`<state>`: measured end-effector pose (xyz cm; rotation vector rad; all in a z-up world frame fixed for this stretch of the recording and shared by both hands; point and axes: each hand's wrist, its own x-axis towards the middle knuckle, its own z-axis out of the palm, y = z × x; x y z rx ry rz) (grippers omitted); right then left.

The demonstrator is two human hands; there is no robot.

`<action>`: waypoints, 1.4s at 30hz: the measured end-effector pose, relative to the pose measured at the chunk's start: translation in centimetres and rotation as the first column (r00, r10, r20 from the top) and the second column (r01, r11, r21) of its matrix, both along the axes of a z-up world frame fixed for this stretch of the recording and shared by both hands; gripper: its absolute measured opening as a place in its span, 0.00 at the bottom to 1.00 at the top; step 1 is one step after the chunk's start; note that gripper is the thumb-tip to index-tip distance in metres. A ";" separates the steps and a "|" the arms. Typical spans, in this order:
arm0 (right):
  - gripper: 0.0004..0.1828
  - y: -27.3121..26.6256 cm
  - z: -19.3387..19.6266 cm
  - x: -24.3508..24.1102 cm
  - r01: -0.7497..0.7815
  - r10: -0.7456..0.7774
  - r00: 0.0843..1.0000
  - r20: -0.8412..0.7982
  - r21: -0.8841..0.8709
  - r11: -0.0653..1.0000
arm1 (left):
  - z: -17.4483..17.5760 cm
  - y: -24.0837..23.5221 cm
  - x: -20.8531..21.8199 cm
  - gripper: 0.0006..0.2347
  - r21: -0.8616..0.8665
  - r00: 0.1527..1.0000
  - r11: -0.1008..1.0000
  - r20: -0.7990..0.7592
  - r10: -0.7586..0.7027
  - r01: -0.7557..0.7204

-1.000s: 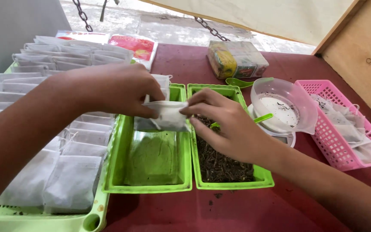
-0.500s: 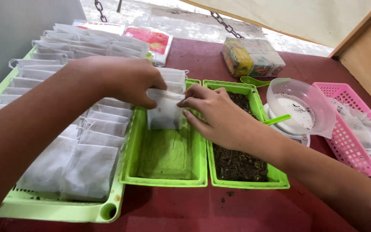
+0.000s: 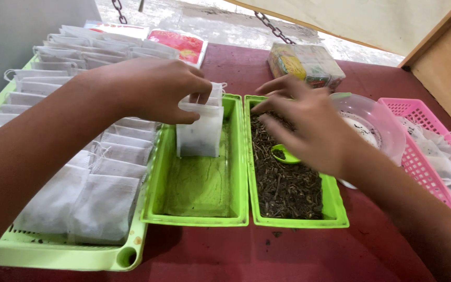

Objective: Filling individual tea bags with tea leaves using a spoon and weighing them on a scale.

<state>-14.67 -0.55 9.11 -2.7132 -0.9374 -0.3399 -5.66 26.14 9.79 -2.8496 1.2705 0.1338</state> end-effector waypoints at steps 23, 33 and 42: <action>0.22 -24.6 0.4 -4.3 0.857 -0.847 0.415 -0.333 -0.171 0.487 | -0.6 -27.3 -0.9 0.16 -0.411 0.782 0.667 0.273 -0.561 0.622; 0.10 -29.1 -2.0 -3.7 0.875 -0.821 0.301 -0.484 -0.201 0.439 | -1.1 -40.1 -5.2 0.32 -0.072 0.844 0.845 -0.041 -0.534 0.531; 0.20 -26.9 0.3 -5.4 0.873 -0.896 0.439 -0.060 -0.208 0.442 | -2.1 -41.5 -3.2 0.16 -0.259 0.948 0.912 0.126 -0.294 0.317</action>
